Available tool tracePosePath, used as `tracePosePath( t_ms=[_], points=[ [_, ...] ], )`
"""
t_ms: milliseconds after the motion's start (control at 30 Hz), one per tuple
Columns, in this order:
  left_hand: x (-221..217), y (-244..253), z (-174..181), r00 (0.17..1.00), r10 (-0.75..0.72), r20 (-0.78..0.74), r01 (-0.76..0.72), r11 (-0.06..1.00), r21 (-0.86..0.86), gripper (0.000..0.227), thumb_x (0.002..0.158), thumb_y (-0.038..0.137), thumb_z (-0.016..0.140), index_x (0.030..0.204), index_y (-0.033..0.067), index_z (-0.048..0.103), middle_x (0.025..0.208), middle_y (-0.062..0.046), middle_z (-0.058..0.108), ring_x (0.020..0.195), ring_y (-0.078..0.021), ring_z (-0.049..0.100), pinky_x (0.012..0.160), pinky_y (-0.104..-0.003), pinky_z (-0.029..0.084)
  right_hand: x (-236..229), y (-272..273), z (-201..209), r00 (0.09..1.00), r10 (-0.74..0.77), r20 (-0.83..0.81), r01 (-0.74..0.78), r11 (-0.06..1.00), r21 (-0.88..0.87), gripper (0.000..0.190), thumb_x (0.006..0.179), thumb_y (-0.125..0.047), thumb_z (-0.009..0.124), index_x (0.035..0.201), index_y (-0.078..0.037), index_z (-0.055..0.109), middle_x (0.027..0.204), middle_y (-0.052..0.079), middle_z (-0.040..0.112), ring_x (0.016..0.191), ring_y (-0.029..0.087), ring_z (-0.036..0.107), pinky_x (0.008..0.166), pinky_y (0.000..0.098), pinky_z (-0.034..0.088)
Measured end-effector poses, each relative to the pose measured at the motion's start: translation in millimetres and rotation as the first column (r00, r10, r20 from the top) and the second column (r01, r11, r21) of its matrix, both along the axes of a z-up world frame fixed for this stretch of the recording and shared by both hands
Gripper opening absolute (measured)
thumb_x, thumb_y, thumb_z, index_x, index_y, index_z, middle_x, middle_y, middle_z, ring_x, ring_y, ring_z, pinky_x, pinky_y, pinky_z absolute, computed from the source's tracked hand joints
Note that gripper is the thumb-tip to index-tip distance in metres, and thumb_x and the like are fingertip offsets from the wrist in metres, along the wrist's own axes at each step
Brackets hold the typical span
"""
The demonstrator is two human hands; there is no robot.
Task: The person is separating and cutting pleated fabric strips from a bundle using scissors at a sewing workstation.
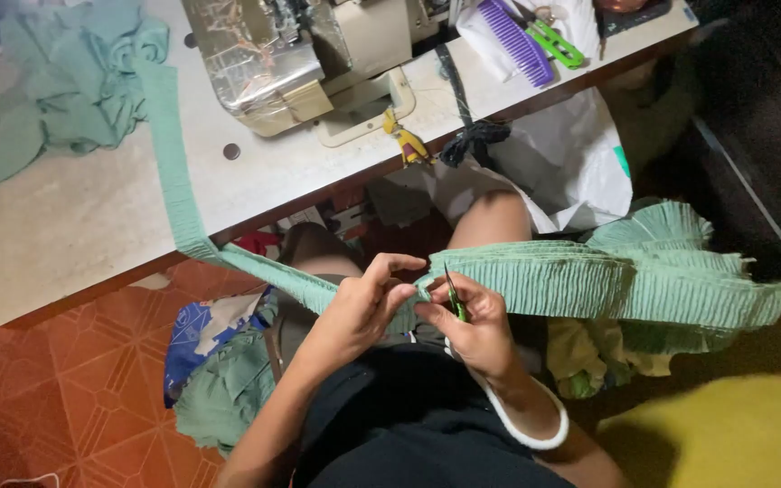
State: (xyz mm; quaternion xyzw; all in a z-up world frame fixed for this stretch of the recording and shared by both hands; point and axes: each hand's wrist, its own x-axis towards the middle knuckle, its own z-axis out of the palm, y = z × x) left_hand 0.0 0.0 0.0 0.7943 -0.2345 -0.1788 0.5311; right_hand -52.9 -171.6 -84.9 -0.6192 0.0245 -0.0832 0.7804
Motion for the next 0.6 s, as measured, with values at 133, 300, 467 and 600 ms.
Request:
tracePosePath(
  t_ms=[133, 300, 467, 600],
  points=[
    [12, 37, 21, 0.976, -0.217, 0.032, 0.216, 0.976, 0.032, 0.044, 0.095, 0.03, 0.053, 0.129, 0.0021, 0.046, 0.058, -0.015, 0.06, 0.056, -0.0383, 0.062, 0.059, -0.043, 0.051, -9, -16, 28, 0.995, 0.085, 0.05, -0.082, 0.994, -0.07, 0.015, 0.074, 0.004, 0.08, 0.078, 0.002, 0.065, 0.084, 0.016, 0.069, 0.076, 0.018, 0.065, 0.073, 0.0307, 0.053],
    [48, 162, -21, 0.971, -0.13, -0.199, 0.235, 0.396, 0.887, 0.037, 0.083, 0.016, 0.067, 0.12, 0.0152, 0.062, 0.104, -0.022, 0.072, 0.106, -0.0453, 0.064, 0.095, -0.056, 0.049, -17, -25, 28, 0.978, 0.209, -0.005, -0.207, 0.965, -0.161, 0.01, 0.078, 0.004, 0.072, 0.081, 0.001, 0.064, 0.088, 0.017, 0.073, 0.081, 0.02, 0.068, 0.072, 0.0348, 0.053],
    [-9, 389, -151, 0.98, -0.004, 0.197, -0.196, -0.129, 0.972, 0.008, 0.089, 0.026, 0.061, 0.089, 0.0337, 0.059, 0.084, 0.003, 0.062, 0.082, -0.019, 0.057, 0.076, -0.037, 0.044, -16, 24, 26, 0.891, 0.445, -0.085, -0.453, 0.867, -0.207, 0.005, 0.084, -0.002, 0.068, 0.087, -0.005, 0.065, 0.088, 0.009, 0.074, 0.075, 0.014, 0.065, 0.065, 0.0283, 0.05],
    [-47, 449, -123, 0.696, 0.712, -0.091, 0.264, -0.136, 0.955, 0.062, 0.093, 0.042, 0.047, 0.149, 0.0482, 0.021, 0.162, -0.007, 0.02, 0.145, -0.037, 0.029, 0.112, -0.058, 0.034, -22, 37, 52, 0.779, 0.626, -0.03, -0.602, 0.734, -0.315, 0.003, 0.09, -0.01, 0.064, 0.092, -0.007, 0.064, 0.078, 0.0, 0.066, 0.066, 0.009, 0.058, 0.057, 0.0231, 0.044]
  ],
)
